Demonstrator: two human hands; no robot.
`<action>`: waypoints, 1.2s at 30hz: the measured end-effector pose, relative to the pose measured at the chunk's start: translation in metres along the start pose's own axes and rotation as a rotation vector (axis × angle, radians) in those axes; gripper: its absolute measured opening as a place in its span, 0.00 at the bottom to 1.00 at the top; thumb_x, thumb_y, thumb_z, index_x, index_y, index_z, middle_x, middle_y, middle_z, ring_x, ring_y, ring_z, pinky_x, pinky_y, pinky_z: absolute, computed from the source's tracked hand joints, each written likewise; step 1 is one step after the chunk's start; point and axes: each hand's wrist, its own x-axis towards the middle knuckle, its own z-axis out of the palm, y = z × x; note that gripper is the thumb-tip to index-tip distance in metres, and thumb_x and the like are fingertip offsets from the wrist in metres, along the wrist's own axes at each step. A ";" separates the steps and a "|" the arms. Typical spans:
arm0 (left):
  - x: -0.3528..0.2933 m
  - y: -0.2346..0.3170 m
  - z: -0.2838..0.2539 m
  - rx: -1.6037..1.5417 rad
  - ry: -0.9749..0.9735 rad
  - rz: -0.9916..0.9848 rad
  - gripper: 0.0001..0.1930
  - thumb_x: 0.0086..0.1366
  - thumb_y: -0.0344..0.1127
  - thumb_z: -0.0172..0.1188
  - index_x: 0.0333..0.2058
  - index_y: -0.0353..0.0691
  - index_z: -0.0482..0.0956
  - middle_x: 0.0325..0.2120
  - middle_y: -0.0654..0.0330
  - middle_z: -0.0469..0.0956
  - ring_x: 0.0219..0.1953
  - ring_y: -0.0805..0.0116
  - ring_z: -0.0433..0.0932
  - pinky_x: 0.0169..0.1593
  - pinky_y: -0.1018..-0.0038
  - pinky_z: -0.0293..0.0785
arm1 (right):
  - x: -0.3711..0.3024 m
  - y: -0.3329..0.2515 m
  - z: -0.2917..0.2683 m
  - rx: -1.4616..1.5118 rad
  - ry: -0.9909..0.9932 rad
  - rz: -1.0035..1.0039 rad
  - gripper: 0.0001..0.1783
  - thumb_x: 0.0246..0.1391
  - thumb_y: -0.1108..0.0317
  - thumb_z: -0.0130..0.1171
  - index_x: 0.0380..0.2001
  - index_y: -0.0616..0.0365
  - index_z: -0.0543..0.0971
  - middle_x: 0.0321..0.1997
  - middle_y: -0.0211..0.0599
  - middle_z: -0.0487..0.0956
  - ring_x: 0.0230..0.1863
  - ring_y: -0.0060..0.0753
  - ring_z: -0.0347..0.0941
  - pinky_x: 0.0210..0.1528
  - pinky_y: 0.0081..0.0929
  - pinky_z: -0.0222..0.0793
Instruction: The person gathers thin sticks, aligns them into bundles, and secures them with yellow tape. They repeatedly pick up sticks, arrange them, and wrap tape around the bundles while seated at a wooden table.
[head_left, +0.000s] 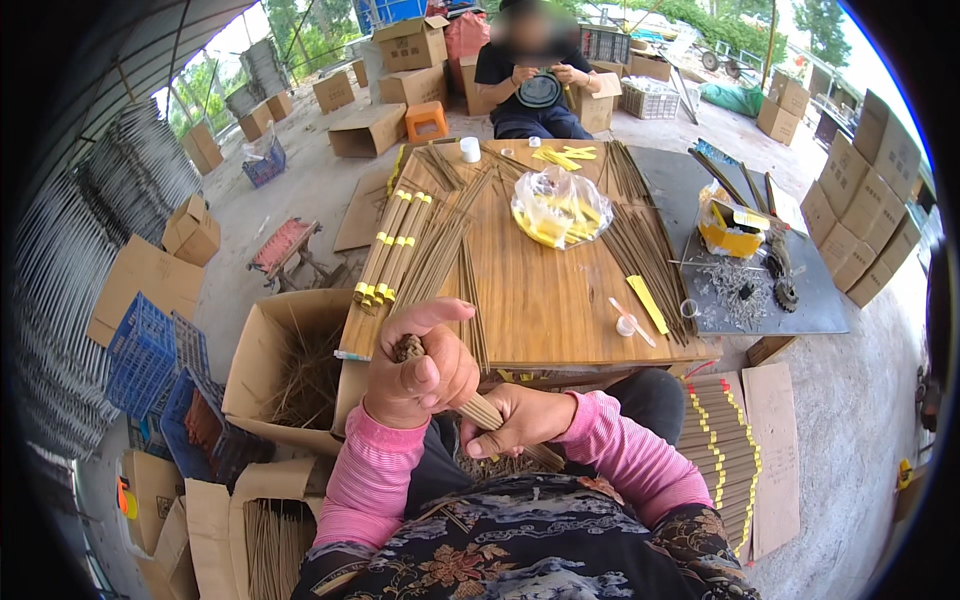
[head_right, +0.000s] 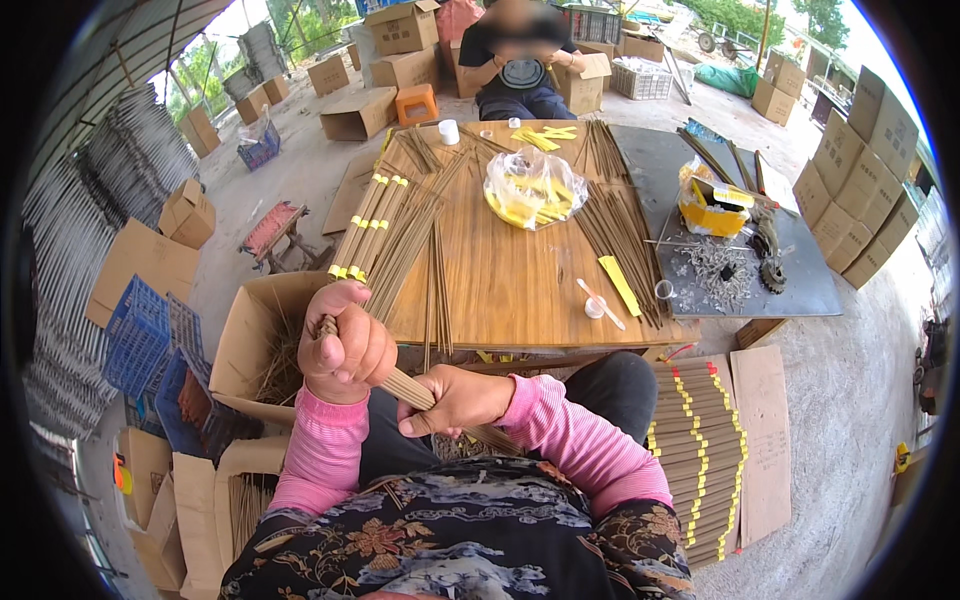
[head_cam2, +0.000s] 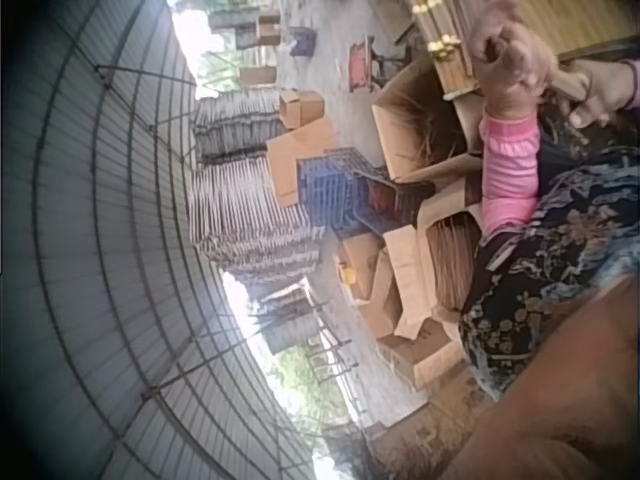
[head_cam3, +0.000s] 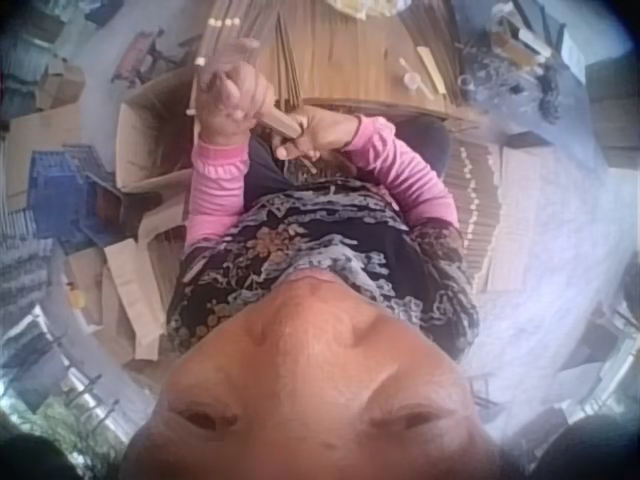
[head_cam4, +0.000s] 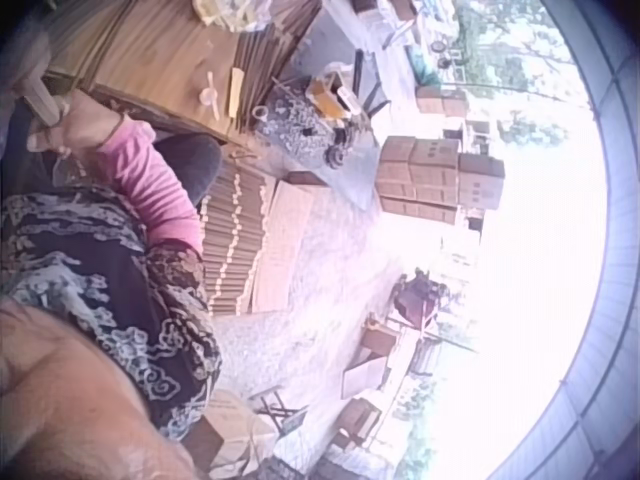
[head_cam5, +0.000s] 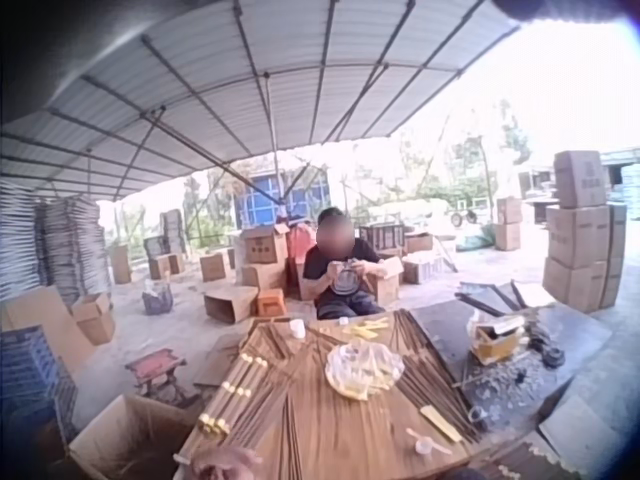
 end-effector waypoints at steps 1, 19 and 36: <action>0.000 0.000 0.000 0.011 0.029 0.005 0.28 0.58 0.31 0.55 0.55 0.30 0.55 0.09 0.65 0.63 0.10 0.77 0.59 0.13 0.80 0.55 | 0.000 0.001 0.003 -0.035 0.064 -0.018 0.11 0.49 0.63 0.60 0.28 0.59 0.74 0.15 0.22 0.67 0.13 0.12 0.61 0.14 0.12 0.58; 0.004 -0.025 0.010 0.456 0.908 0.077 0.23 0.59 0.35 0.56 0.50 0.32 0.60 0.11 0.68 0.61 0.11 0.82 0.58 0.15 0.82 0.58 | 0.021 0.028 0.006 -0.644 0.876 -0.282 0.11 0.47 0.64 0.58 0.26 0.62 0.73 0.18 0.46 0.73 0.19 0.35 0.71 0.25 0.30 0.67; -0.004 -0.005 0.011 0.025 0.170 -0.081 0.32 0.55 0.36 0.61 0.54 0.29 0.58 0.08 0.68 0.61 0.09 0.80 0.57 0.15 0.81 0.54 | -0.002 -0.005 0.010 -0.025 0.137 0.018 0.11 0.48 0.63 0.61 0.26 0.58 0.73 0.16 0.21 0.68 0.14 0.12 0.62 0.15 0.15 0.60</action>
